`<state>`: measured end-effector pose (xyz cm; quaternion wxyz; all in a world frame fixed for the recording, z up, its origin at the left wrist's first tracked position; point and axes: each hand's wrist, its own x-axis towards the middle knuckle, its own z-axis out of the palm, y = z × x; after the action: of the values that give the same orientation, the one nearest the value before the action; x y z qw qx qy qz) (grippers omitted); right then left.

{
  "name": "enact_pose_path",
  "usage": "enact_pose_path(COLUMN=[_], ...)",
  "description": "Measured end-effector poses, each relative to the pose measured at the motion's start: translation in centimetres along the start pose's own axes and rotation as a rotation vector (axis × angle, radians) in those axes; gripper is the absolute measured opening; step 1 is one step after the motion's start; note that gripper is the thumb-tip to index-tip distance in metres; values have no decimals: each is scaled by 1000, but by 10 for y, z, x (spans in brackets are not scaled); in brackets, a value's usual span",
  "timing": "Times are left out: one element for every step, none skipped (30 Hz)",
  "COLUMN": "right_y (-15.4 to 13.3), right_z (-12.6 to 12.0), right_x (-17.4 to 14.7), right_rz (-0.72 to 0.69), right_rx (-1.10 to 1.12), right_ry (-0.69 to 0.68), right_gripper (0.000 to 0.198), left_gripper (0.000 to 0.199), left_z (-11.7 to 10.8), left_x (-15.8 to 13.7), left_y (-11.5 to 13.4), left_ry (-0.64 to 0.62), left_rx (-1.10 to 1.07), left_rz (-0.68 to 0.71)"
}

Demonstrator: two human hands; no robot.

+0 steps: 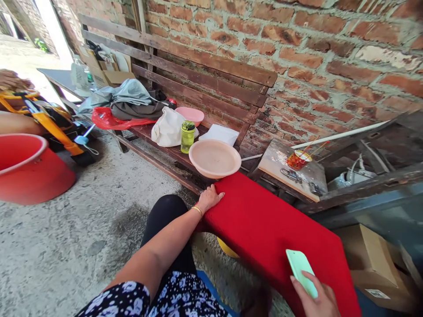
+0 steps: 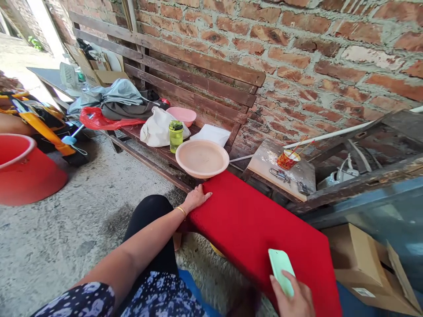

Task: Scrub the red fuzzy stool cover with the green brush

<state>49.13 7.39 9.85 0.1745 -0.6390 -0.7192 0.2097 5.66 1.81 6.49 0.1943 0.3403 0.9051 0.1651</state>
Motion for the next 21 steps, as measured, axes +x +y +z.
enact_pose_path(right_y=[-14, -29, -44, -58, -71, -81, -89, -93, -94, -92, -85, -76, -63, -48, -31, -13, 4, 19, 32, 41, 45], right_z=[12, 25, 39, 52, 64, 73, 80, 84, 85, 83, 78, 71, 61, 51, 39, 27, 16, 6, -2, -8, -10], right_x=[-5, -11, -16, -21, -26, -30, -33, -35, -35, -34, -31, -28, -24, -19, -15, -10, -6, -3, -1, 0, 0], right_rz=[-86, -180, -275, -361, -430, -484, -522, -543, -550, -546, -530, -504, -471, -429, -378, -322, -266, -214, -172, -147, -143], right_rx=[29, 62, 89, 106, 109, 101, 86, 65, 45, 28, 14, 2, -5, -13, -28, -50, -76, -106, -135, -153, -152], right_ry=[-17, -37, -55, -75, -93, -110, -127, -144, -162, -180, -193, -199, -197, -188, -171, -145, -113, -81, -49, -19, 6], right_gripper=[51, 51, 50, 48, 44, 40, 36, 33, 31, 30, 30, 32, 34, 37, 40, 44, 48, 52, 56, 59, 62], left_gripper=[61, 61, 61, 61, 61, 61, 61, 61, 60, 60, 60, 60, 60, 59, 59, 60, 60, 60, 61, 62, 62], left_z=[0, 0, 1, 1, 1, 1, 1, 1, 2, 2, 2, 3, 4, 4, 5, 6, 6, 7, 7, 8, 8], left_x=[0, 1, 1, 1, 1, 2, 2, 2, 3, 3, 4, 5, 6, 6, 7, 8, 9, 10, 10, 11, 12], left_y=[0, 0, 0, 0, 0, -1, -1, -1, -2, -2, -3, -4, -4, -5, -5, -6, -6, -6, -6, -7, -7], left_ry=[3, 7, 9, 10, 13, 15, 16, 17, 17, 18, 19, 19, 19, 21, 22, 22, 22, 22, 20, 19, 18], left_rx=[5, 10, 15, 20, 25, 29, 33, 35, 33, 29, 24, 19, 16, 15, 17, 20, 21, 22, 23, 24, 25], left_rz=[-1, -3, -5, -6, -7, -7, -7, -6, -4, -3, -3, -1, 0, 1, 1, 0, -3, -6, -9, -10, -10])
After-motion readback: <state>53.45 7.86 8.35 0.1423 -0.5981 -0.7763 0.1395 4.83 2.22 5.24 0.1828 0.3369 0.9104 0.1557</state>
